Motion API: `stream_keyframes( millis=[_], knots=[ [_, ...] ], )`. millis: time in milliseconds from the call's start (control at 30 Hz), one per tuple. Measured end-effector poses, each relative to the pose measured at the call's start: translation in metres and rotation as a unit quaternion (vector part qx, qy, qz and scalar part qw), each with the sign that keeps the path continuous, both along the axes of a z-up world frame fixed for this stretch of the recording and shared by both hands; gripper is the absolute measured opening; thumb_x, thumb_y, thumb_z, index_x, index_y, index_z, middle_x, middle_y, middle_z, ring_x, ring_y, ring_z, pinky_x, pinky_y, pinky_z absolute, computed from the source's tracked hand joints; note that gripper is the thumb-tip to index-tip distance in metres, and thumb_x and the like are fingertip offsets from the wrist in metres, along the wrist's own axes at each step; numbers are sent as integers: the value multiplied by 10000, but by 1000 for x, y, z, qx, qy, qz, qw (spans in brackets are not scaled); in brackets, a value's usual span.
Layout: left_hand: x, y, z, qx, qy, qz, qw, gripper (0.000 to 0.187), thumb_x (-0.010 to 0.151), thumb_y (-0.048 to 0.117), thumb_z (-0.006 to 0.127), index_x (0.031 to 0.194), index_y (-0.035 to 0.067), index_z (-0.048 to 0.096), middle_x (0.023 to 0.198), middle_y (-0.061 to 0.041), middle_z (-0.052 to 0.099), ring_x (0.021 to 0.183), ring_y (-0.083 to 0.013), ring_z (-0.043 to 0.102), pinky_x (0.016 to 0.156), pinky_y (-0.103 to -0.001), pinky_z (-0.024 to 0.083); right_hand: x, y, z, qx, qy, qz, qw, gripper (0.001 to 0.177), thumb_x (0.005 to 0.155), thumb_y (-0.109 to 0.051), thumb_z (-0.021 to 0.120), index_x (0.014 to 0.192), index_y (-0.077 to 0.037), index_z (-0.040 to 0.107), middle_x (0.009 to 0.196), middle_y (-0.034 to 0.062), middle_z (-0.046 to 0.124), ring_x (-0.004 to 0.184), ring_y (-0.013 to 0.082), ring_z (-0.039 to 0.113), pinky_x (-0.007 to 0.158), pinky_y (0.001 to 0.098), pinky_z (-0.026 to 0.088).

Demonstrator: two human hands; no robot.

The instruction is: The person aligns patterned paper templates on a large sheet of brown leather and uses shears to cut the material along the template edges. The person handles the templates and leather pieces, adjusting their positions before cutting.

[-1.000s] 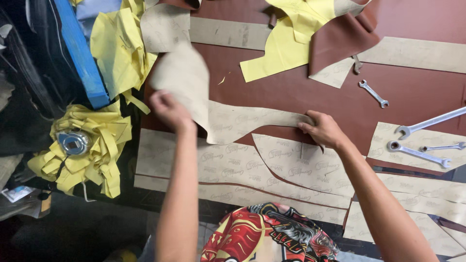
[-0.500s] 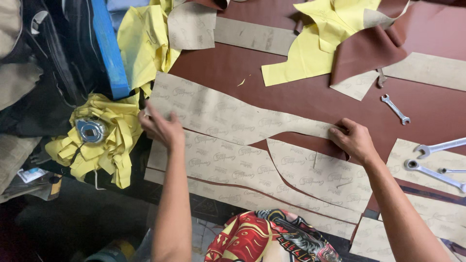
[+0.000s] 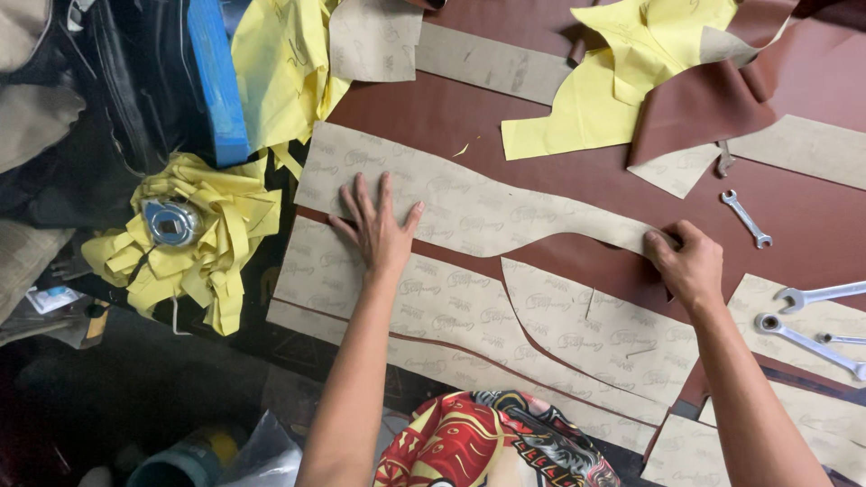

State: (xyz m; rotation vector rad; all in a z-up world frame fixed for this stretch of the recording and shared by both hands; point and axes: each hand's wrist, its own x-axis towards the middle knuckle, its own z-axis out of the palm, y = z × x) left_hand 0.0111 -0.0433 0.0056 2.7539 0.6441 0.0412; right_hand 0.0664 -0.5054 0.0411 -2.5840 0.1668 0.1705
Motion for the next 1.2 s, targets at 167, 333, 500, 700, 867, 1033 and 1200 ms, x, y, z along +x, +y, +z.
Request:
stream_keyframes(
  millis=[167, 333, 500, 700, 867, 1033, 1200],
  knots=[
    [0, 1, -2, -6, -2, -2, 1000, 828, 901, 628, 668, 1590, 273, 375, 1679, -141, 155, 1554, -418, 44, 1158, -779, 7, 4, 1, 0, -36, -24, 6, 999, 362, 957, -352, 792, 1080, -13, 750, 979, 220, 740, 902, 365, 722, 826, 448, 554],
    [-2, 5, 1, -17, 4, -14, 1000, 849, 885, 626, 684, 1585, 257, 376, 1678, -138, 148, 1551, -421, 37, 1156, -778, 10, 9, -9, 3, -40, -8, -5, 999, 390, 929, -403, 795, 1050, -35, 748, 964, 183, 746, 883, 345, 729, 800, 443, 552],
    [-4, 5, -4, -20, -26, -21, 999, 815, 892, 576, 706, 1564, 230, 401, 1657, -159, 190, 1536, -420, 89, 1142, -782, 33, 13, -33, -9, -88, -50, 35, 994, 418, 952, -446, 814, 1042, -42, 751, 988, 170, 750, 896, 354, 726, 819, 435, 556],
    [-8, 54, -25, 4, -175, 37, 984, 525, 981, 194, 648, 1494, 228, 541, 1557, -132, 397, 1503, -387, 340, 1191, -686, 239, 3, -83, -19, -314, -153, 36, 936, 349, 1064, -452, 793, 1086, -108, 739, 1188, 112, 626, 1234, 300, 616, 869, 556, 451],
    [13, 140, -19, 33, -52, 78, 995, 623, 903, 50, 639, 1479, 283, 589, 1338, -130, 484, 1304, -362, 459, 1057, -602, 379, -23, -73, -7, -336, -128, 1, 933, 476, 968, -309, 756, 1344, -72, 586, 1356, 246, 467, 1193, 380, 580, 931, 551, 464],
    [30, 179, -15, 99, -78, 34, 991, 483, 889, 235, 729, 1362, 202, 635, 1329, -182, 478, 1294, -411, 424, 932, -677, 375, -49, 10, 11, -162, -45, -2, 986, 582, 973, -283, 744, 1506, -147, 555, 1293, 241, 451, 977, 434, 641, 845, 519, 549],
    [31, 197, -19, 156, 2, 113, 981, 329, 993, 197, 678, 1315, 130, 662, 1345, -124, 536, 1282, -361, 475, 931, -648, 392, -58, 42, 19, -118, -4, 14, 993, 606, 958, -304, 724, 1523, -211, 524, 1243, 222, 466, 934, 413, 635, 815, 509, 549]
  ],
)
